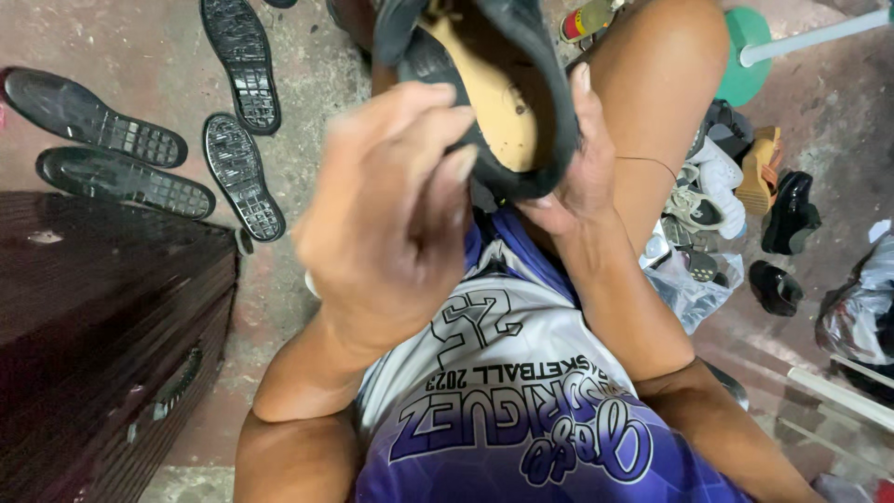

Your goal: The person sits with a black leather shoe on their lap and hand-stitches the seam between the upper and the sole using a needle and thread, at times using an awl to work the leather. They pull the thread tight and continue stitching along the edge throughout the clip.

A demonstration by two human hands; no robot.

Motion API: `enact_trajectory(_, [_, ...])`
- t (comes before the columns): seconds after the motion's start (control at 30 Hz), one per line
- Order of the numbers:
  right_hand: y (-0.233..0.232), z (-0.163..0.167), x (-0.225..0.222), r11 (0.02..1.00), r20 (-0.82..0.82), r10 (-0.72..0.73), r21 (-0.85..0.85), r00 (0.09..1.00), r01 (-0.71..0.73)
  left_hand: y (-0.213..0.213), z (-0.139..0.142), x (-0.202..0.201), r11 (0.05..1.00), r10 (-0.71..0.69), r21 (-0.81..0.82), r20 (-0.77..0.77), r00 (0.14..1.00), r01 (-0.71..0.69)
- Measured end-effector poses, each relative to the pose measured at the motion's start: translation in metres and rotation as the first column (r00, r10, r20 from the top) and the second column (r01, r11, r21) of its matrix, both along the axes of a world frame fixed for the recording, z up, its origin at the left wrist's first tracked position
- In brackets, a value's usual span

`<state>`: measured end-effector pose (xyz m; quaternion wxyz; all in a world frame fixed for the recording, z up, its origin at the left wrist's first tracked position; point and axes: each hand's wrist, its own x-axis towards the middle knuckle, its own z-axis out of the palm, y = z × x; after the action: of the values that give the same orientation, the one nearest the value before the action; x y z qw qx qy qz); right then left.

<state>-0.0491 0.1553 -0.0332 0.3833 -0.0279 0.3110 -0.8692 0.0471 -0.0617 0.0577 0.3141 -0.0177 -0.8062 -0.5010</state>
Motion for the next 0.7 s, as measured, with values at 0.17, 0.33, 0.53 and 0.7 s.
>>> enact_trajectory(0.17, [0.002, 0.006, -0.010, 0.980, 0.356, 0.128, -0.188, 0.926, -0.063, -0.022, 0.004, 0.007, 0.988, 0.106, 0.103, 0.082, 0.991, -0.115])
enact_trajectory(0.33, [0.003, 0.005, -0.005, 0.959, 0.380, 0.176, -0.274, 0.908, -0.071, -0.022, -0.008, 0.008, 0.981, 0.075, 0.170, 0.109, 0.991, -0.093])
enact_trajectory(0.53, [0.007, 0.013, -0.002, 0.998, 0.118, 0.005, -0.060, 0.993, 0.002, -0.015, -0.002, -0.001, 0.980, 0.068, 0.180, 0.113, 0.991, -0.088])
enact_trajectory(0.7, [0.030, 0.033, 0.003, 0.801, -0.456, -0.202, 0.432, 0.866, 0.415, 0.012, 0.005, -0.019, 0.990, -0.041, 0.141, 0.070, 0.997, 0.030])
